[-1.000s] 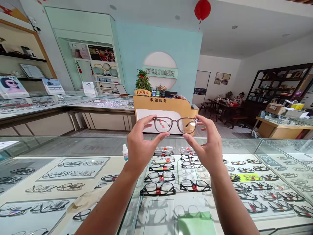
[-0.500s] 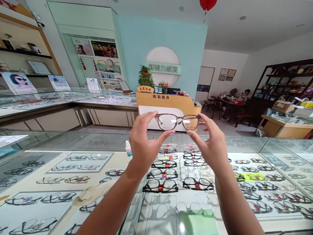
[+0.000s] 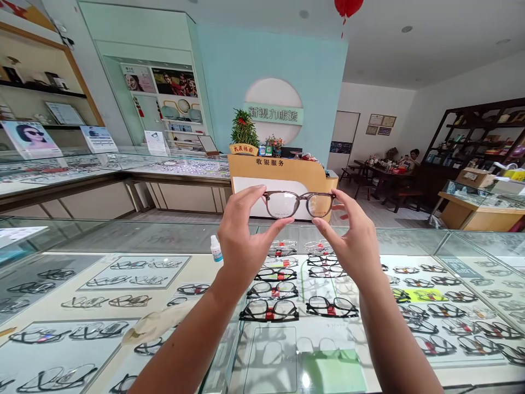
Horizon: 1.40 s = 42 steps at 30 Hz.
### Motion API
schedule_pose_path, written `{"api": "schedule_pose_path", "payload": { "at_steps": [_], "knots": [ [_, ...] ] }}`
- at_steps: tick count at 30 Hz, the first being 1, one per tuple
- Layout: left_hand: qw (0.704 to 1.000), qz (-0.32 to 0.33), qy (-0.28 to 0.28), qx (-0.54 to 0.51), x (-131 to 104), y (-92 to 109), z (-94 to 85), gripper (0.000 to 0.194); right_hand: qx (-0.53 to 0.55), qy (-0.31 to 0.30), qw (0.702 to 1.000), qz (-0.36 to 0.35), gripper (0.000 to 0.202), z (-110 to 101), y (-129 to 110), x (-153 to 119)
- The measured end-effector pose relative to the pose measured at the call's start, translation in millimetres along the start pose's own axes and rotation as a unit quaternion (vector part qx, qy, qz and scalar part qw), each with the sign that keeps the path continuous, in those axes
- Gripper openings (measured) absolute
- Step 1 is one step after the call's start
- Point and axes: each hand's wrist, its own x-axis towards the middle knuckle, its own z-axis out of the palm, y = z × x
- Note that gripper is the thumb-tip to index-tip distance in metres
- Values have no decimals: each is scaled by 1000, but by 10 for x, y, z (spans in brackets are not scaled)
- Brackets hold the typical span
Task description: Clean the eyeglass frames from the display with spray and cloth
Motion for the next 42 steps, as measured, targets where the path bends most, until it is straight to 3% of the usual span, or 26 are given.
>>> {"api": "schedule_pose_path", "payload": {
  "at_steps": [8,17,29,36,42],
  "knots": [
    [1000,-3,4,-19,-10,-1,16,63,2,-4,1000,17,60,6,5,5],
    [987,-128,-69,-70,-37,-54,89,61,1,10,1000,18,60,25,27,0],
    [961,-207,-131,-127,-40,-103,142,65,-17,50,998,-17,52,52,-2,6],
    [956,-216,-134,-146,-45,-116,160,64,-18,51,998,-20,52,62,-33,1],
    [971,-199,-99,-88,-35,-76,131,60,6,16,1000,21,57,76,21,-4]
  ]
}}
